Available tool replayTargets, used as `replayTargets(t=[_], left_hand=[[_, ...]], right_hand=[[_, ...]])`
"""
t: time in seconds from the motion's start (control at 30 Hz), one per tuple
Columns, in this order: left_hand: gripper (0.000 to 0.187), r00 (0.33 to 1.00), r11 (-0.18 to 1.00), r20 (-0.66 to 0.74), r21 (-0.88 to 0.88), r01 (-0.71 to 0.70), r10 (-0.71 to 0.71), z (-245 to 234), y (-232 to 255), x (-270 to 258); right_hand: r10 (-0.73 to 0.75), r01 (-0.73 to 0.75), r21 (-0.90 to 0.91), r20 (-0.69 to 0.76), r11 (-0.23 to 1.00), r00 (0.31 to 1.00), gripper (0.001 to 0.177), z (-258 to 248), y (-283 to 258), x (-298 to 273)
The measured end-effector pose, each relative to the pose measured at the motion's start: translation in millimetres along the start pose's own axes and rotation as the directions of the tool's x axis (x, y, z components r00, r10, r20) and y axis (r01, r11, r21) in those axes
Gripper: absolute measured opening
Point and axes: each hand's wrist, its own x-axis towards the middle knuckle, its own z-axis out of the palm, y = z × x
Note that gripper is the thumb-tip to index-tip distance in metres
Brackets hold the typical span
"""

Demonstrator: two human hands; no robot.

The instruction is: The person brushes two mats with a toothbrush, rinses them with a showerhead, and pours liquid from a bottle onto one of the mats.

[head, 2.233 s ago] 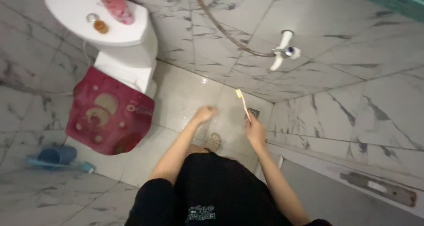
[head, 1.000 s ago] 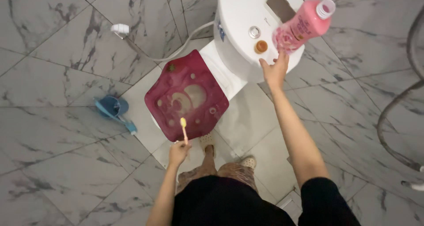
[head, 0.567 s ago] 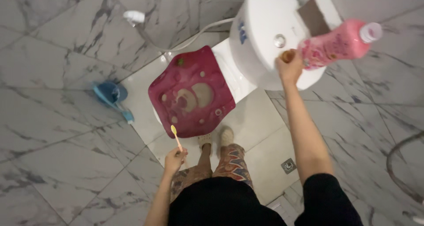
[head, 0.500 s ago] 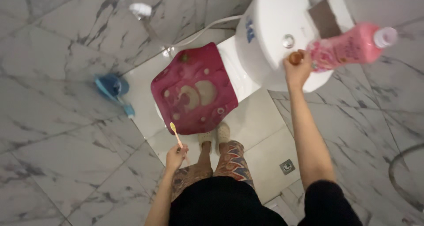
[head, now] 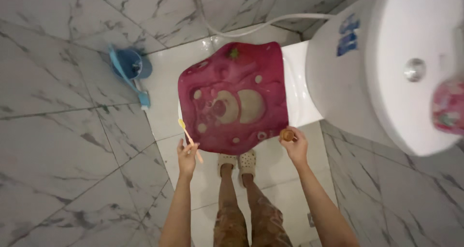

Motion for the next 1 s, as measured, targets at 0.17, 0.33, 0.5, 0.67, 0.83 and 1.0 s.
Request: replayTargets(t=[0.17,0.33,0.5,0.67,0.83,1.0], left_hand=[[0.028,0.981,0.975,0.055,-0.109,0.193,-0.188,21.6,-45.5,16.2],[0.029,0.988,0.982,-0.002,-0.112,0.153,-0.154,24.2,-73.6,21.3],[0.028,0.971,0.969,-0.013,-0.08,0.235,-0.237,16.9,-57.0,22.7],[0.025,0.966,0.942,0.049,-0.213,0.259,-0.254,8.1,-49.7,20.7],[0.026,0.97,0.946,0.041,-0.213,0.244,-0.241,8.5,-35.8,8.8],[0.026,0.97,0.951,0.059,-0.189,0.244,-0.237,5.6,-26.9,-16.4]], right_hand=[[-0.132,0.142,-0.102,0.099,0.985,0.986,0.058,18.4,65.3,19.0],[-0.15,0.173,-0.189,0.128,0.967,0.98,0.058,15.4,69.5,28.1],[-0.084,0.102,-0.134,0.131,0.986,0.988,0.054,3.1,57.5,31.6],[0.007,0.011,-0.062,0.293,0.998,0.956,0.053,-13.1,60.3,38.5],[0.084,-0.065,-0.072,0.309,0.995,0.947,0.052,-22.7,35.4,32.2],[0.078,-0.045,-0.122,0.29,0.992,0.954,0.053,-35.0,20.7,20.8]])
